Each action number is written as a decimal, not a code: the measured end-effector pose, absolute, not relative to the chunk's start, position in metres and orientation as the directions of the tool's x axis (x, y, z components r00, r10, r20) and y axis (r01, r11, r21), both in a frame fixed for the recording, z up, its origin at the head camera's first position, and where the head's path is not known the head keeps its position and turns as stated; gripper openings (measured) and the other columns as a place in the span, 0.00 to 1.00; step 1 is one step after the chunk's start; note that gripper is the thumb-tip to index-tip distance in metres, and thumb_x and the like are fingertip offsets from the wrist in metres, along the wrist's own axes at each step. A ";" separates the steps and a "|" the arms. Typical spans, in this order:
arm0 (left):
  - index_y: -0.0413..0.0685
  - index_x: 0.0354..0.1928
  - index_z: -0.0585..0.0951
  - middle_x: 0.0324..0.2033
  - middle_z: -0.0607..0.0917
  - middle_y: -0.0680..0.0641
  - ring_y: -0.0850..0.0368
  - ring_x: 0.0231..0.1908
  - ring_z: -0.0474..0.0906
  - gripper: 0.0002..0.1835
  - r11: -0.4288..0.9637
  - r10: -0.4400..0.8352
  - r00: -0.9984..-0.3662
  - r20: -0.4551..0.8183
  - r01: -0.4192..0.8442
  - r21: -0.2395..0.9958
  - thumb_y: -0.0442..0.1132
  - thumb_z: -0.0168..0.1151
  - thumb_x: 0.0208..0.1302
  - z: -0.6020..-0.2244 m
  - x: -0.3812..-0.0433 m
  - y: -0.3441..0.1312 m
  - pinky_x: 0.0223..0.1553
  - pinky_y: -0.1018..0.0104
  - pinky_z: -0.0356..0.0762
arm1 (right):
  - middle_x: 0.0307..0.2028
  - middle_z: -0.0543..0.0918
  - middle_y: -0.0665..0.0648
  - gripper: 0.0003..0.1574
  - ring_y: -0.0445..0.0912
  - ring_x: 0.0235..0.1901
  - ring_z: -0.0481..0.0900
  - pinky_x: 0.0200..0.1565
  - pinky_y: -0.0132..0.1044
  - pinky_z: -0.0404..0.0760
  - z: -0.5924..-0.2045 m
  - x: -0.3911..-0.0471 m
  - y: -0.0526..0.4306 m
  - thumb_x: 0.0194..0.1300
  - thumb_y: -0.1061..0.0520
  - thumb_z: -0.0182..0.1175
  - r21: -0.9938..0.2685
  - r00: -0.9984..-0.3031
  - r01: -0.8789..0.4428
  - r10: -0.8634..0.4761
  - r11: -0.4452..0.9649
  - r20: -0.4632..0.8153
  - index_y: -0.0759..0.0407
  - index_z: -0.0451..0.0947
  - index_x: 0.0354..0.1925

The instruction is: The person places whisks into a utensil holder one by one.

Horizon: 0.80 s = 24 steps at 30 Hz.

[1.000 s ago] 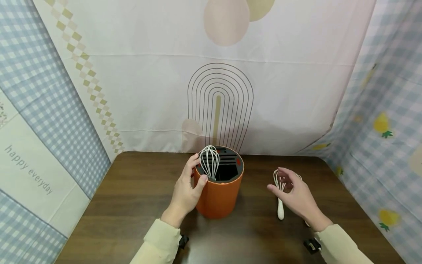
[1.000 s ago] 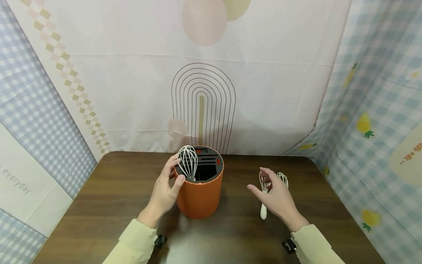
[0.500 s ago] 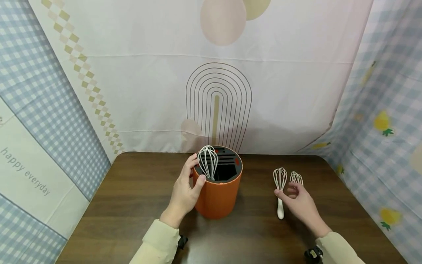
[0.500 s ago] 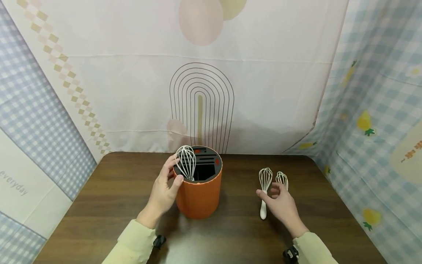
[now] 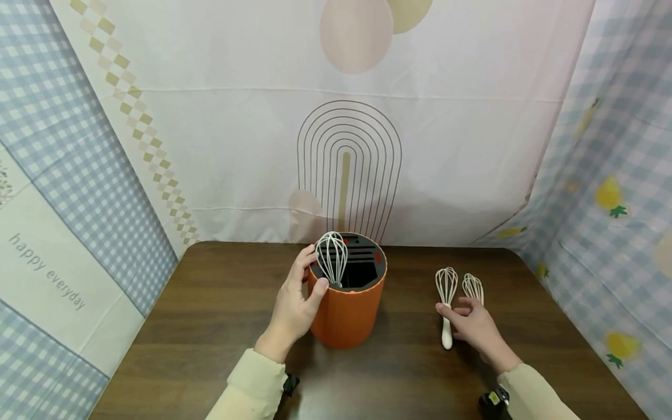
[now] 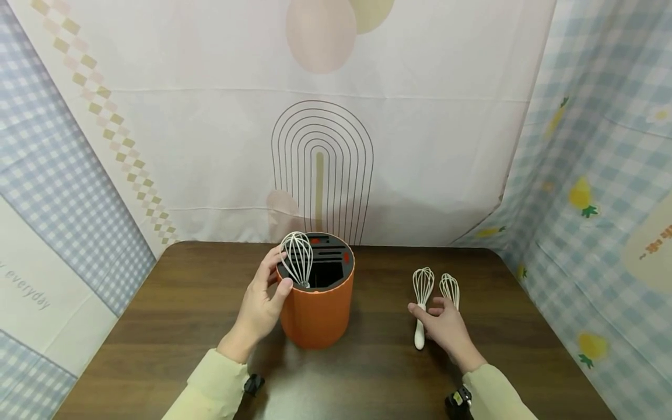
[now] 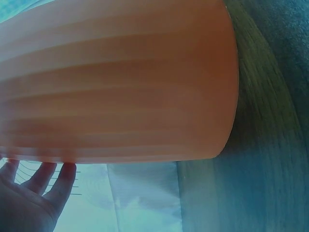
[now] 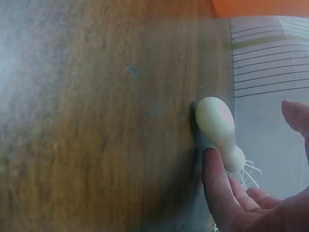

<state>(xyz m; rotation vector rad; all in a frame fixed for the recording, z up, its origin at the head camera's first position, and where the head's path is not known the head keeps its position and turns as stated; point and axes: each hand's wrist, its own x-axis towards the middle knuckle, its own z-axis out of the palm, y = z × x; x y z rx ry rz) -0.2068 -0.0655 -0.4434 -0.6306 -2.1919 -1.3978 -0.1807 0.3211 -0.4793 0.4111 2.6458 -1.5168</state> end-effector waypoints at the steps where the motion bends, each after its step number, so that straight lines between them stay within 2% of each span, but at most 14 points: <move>1: 0.58 0.70 0.62 0.70 0.61 0.61 0.59 0.60 0.69 0.30 0.378 0.132 -0.789 0.600 0.599 0.705 0.52 0.55 0.68 -0.444 -0.207 -0.065 0.57 0.53 0.71 | 0.59 0.68 0.77 0.63 0.59 0.49 0.79 0.38 0.44 0.83 -0.480 -0.181 0.321 0.58 0.33 0.63 -0.839 -0.961 0.266 0.198 0.475 -0.193 0.72 0.48 0.70; 11: 0.60 0.69 0.63 0.70 0.61 0.60 0.60 0.61 0.69 0.30 0.379 0.132 -0.796 0.591 0.591 0.712 0.52 0.55 0.68 -0.445 -0.207 -0.064 0.58 0.54 0.71 | 0.58 0.67 0.79 0.60 0.62 0.53 0.74 0.40 0.46 0.83 -0.489 -0.188 0.322 0.62 0.37 0.63 -0.830 -0.957 0.286 0.185 0.478 -0.223 0.76 0.47 0.69; 24: 0.56 0.70 0.63 0.70 0.62 0.59 0.58 0.60 0.70 0.30 0.373 0.121 -0.781 0.613 0.608 0.701 0.54 0.54 0.68 -0.443 -0.208 -0.065 0.55 0.50 0.72 | 0.48 0.76 0.74 0.39 0.51 0.39 0.80 0.35 0.42 0.82 -0.490 -0.192 0.319 0.66 0.54 0.60 -0.823 -0.959 0.278 0.196 0.495 -0.206 0.78 0.56 0.62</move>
